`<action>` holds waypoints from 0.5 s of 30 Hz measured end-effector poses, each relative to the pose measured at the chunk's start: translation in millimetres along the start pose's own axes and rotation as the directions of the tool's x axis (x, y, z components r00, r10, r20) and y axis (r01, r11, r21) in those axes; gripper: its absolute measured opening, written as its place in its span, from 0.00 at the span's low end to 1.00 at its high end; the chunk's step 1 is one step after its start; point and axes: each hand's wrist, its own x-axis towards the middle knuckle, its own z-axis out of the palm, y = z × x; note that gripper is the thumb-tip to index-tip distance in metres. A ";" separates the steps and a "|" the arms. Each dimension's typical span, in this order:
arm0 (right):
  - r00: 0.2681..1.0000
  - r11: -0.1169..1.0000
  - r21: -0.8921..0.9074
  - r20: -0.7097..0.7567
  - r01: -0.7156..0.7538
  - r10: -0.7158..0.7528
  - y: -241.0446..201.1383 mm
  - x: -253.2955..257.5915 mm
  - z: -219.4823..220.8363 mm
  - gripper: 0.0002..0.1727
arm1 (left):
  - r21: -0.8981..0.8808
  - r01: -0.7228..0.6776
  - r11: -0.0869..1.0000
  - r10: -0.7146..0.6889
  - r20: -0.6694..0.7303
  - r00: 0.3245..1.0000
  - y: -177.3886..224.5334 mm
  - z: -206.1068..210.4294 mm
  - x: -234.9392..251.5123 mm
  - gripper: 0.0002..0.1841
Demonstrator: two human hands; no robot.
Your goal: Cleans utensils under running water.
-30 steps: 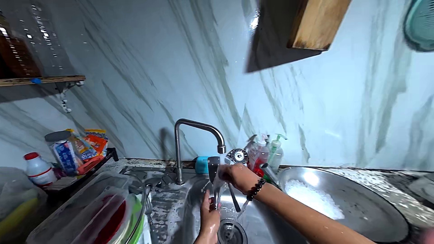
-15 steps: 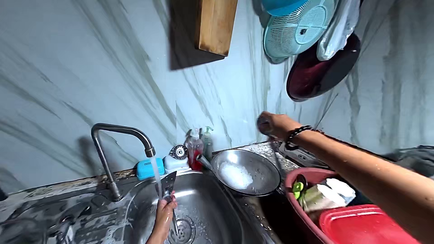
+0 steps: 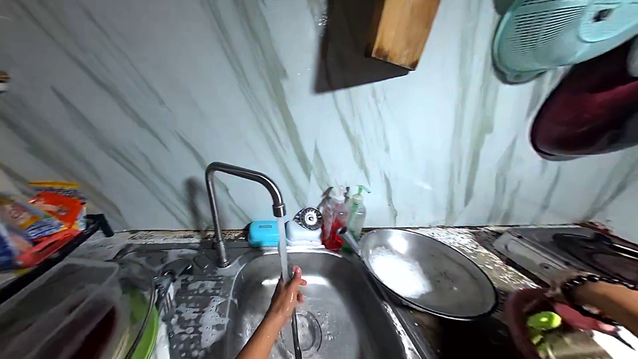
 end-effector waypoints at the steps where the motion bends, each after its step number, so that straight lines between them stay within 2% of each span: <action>1: 0.998 0.999 0.048 -0.060 0.015 -0.012 -15.1 -28.2 -10.2 0.22 | 0.007 0.040 0.999 -0.040 0.002 0.999 2.9 -0.9 -1.2 0.26; 2: 0.993 0.996 0.081 -0.112 0.036 -0.027 -33.4 -57.6 -24.9 0.21 | 0.000 0.066 0.998 -0.066 -0.024 0.998 4.0 -1.6 -1.9 0.26; 4: 0.996 0.997 -0.023 -0.044 0.079 -0.080 -71.0 -89.2 -65.6 0.23 | -0.009 0.091 0.996 -0.091 -0.075 0.993 8.1 -3.5 -6.0 0.24; 6: 0.972 0.957 -0.187 -0.047 0.220 -0.232 -101.5 -78.3 -82.8 0.20 | -0.045 0.067 0.997 -0.071 -0.093 0.993 9.2 -5.9 -8.0 0.21; 7: 0.940 0.924 -0.210 -0.052 0.320 -0.337 -117.0 -68.1 -83.5 0.19 | -0.075 0.040 0.996 -0.047 -0.100 0.994 10.5 -5.6 -8.2 0.20; 8: 0.878 0.871 -0.186 -0.068 0.455 -0.474 -136.8 -66.3 -79.8 0.21 | -0.111 0.002 0.994 -0.013 -0.099 0.995 12.0 -5.2 -7.3 0.19; 10: 0.667 0.679 -0.061 -0.146 0.731 -0.731 -189.4 -80.6 -56.4 0.25 | -0.161 -0.078 0.984 0.064 -0.090 0.994 11.9 -4.5 -7.9 0.16; 12: 0.417 0.427 0.009 -0.235 0.904 -0.878 -243.9 -97.2 -20.1 0.31 | -0.140 -0.125 0.982 0.113 -0.088 0.990 8.3 -3.4 -12.8 0.13; 13: 0.333 0.338 0.019 -0.233 0.941 -0.914 -267.9 -105.8 -8.3 0.36 | -0.105 -0.129 0.986 0.120 -0.085 0.989 9.2 -4.7 -15.4 0.15; 14: 0.288 0.290 0.023 -0.226 0.957 -0.931 -288.3 -113.2 -1.5 0.39 | -0.075 -0.128 0.989 0.122 -0.073 0.990 12.4 -7.9 -18.8 0.21; 15: 0.273 0.280 0.004 -0.234 0.960 -0.933 -304.4 -117.9 1.9 0.40 | -0.062 -0.147 0.987 0.143 -0.070 0.987 14.2 -11.6 -19.7 0.23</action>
